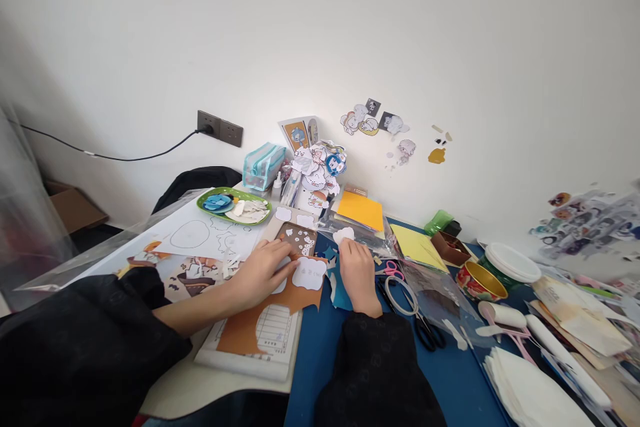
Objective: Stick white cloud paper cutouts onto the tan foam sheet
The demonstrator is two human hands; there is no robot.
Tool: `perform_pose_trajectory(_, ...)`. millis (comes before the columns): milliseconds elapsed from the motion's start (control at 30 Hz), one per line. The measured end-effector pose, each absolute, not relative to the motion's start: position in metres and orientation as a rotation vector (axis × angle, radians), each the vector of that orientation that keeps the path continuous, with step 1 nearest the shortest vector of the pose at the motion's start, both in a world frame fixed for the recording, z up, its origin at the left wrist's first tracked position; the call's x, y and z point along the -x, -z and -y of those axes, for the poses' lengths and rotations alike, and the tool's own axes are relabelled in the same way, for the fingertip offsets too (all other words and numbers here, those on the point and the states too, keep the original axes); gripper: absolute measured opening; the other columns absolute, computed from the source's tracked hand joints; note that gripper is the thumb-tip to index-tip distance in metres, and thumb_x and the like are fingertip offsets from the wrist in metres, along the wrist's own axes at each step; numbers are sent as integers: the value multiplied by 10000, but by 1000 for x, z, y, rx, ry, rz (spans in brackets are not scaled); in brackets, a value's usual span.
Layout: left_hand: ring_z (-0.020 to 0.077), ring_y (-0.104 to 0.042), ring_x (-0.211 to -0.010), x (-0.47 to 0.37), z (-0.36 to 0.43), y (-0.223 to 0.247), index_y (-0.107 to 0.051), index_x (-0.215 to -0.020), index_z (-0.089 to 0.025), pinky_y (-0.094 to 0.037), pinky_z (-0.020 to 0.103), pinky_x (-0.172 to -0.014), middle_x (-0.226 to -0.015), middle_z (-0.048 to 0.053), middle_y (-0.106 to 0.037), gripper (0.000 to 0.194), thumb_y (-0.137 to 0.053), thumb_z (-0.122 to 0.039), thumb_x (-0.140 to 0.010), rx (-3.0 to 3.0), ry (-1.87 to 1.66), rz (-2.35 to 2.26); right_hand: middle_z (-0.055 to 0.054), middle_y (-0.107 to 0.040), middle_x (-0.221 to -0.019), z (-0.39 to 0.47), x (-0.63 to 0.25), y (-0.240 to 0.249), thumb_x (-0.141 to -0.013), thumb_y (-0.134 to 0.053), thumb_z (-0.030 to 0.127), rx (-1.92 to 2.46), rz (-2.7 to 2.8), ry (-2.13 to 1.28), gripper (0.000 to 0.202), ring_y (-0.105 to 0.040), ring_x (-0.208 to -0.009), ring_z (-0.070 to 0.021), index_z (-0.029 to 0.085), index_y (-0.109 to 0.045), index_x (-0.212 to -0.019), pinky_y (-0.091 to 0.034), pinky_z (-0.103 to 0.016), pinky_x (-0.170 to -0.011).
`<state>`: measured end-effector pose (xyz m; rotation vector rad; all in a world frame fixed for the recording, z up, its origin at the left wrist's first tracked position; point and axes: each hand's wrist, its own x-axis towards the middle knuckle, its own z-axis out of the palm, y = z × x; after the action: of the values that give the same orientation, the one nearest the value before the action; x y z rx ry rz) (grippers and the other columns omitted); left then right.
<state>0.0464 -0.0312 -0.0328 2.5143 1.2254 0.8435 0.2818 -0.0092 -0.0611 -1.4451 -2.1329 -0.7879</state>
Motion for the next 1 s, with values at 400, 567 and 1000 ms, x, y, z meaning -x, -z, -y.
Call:
perform_pose_trajectory(400, 230, -566, -837, -47, 27, 41, -566, -856, -187, -386, 372, -738, -860, 61, -655, 223, -375, -283, -919, -2521, -939, -1201, -139, -670, -1036, 11, -280, 63, -921, -358, 113, 1350, 2156, 721, 283, -614, -979, -271, 149, -610, -1045, -465, -402, -821)
perform_pose_trajectory(567, 235, -569, -845, -47, 26, 41, -565, -852, -184, -386, 375, -739, -856, 64, -650, 218, -381, -283, -917, -2527, -926, -1211, -122, -678, -1019, 13, -273, 60, -925, -378, 137, 1294, 2142, 589, 252, -613, -980, -249, 162, -619, -996, -455, -373, -839)
perform_pose_trajectory(1000, 248, -576, -877, -46, 28, 37, -569, -847, -186, -404, 408, -795, -903, 76, -664, 183, -422, -286, -891, -2369, -951, -1175, -52, -659, -1019, 55, -271, 31, -808, -595, 423, 930, 1180, -814, 194, -595, -1015, -260, 241, -539, -766, -491, -400, -802)
